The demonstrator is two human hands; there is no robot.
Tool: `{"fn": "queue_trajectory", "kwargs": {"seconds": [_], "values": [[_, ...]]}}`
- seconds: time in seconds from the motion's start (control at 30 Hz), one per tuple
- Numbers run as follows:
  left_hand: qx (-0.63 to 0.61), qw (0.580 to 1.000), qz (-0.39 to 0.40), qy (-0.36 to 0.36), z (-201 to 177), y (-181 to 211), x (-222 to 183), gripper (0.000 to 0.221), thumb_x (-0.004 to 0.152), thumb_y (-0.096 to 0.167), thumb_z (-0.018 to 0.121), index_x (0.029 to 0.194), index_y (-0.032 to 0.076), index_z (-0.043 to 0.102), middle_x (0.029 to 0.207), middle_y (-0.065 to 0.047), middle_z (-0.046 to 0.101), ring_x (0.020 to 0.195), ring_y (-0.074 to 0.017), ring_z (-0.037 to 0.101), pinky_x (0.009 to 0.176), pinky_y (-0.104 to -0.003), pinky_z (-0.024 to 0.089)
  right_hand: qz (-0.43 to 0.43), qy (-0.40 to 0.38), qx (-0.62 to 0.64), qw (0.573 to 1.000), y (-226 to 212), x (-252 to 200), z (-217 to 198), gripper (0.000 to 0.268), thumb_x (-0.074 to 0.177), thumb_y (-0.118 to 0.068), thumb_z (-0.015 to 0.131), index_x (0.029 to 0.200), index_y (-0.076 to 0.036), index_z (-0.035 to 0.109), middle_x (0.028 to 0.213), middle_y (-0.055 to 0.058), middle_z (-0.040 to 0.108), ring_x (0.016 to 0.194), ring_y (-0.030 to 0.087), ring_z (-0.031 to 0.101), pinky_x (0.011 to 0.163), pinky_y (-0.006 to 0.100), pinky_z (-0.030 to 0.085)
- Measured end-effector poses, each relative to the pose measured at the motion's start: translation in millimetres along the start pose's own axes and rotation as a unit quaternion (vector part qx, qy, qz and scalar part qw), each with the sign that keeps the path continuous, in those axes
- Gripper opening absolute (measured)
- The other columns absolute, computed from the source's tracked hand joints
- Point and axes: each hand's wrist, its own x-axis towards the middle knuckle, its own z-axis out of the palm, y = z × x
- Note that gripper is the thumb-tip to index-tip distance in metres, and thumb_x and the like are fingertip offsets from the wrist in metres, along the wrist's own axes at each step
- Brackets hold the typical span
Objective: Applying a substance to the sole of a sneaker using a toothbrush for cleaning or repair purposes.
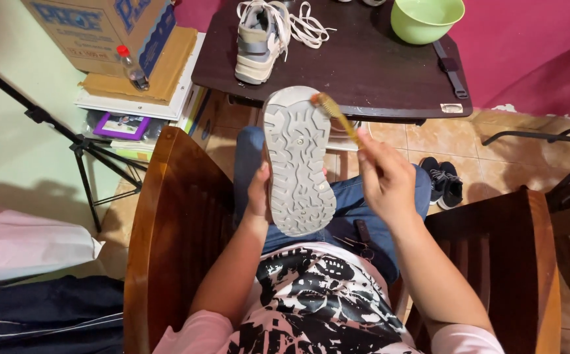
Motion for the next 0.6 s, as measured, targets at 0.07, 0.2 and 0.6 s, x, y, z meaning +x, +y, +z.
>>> {"fn": "queue_trajectory", "kwargs": {"seconds": [0.07,0.2,0.6], "values": [[0.002,1.000,0.003,0.006,3.1,8.4,0.5,0.065,0.101,0.041,0.044,0.162,0.030,0.023,0.160,-0.013,0.038,0.141,-0.0341,0.046,0.116,-0.057,0.037,-0.008,-0.025,-0.008,1.000,4.7,-2.3,-5.1,0.032,0.094,0.003,0.071,0.123,-0.007,0.077,0.079,0.011,0.068,0.061,0.029,0.062,0.062,0.040,0.053],[0.072,0.997,0.035,-0.004,-51.2,6.4,12.4,0.062,0.100,0.035,0.049,0.159,0.029,0.030,0.158,-0.010,0.043,0.139,-0.0296,0.049,0.117,-0.054,0.039,-0.002,-0.014,-0.004,1.000,12.4,1.7,-5.0,0.038,0.093,0.008,0.071,0.128,-0.007,0.076,0.077,0.012,0.066,0.062,0.030,0.062,0.062,0.040,0.052],[0.172,0.977,0.095,0.081,-48.8,2.9,19.4,0.061,0.106,0.035,0.046,0.162,0.020,0.024,0.164,-0.007,0.033,0.145,-0.0265,0.040,0.124,-0.049,0.028,-0.016,-0.071,0.036,0.997,16.3,33.0,7.0,0.038,0.092,0.019,0.058,0.125,0.004,0.071,0.098,0.025,0.072,0.085,0.044,0.070,0.079,0.050,0.055]]}}
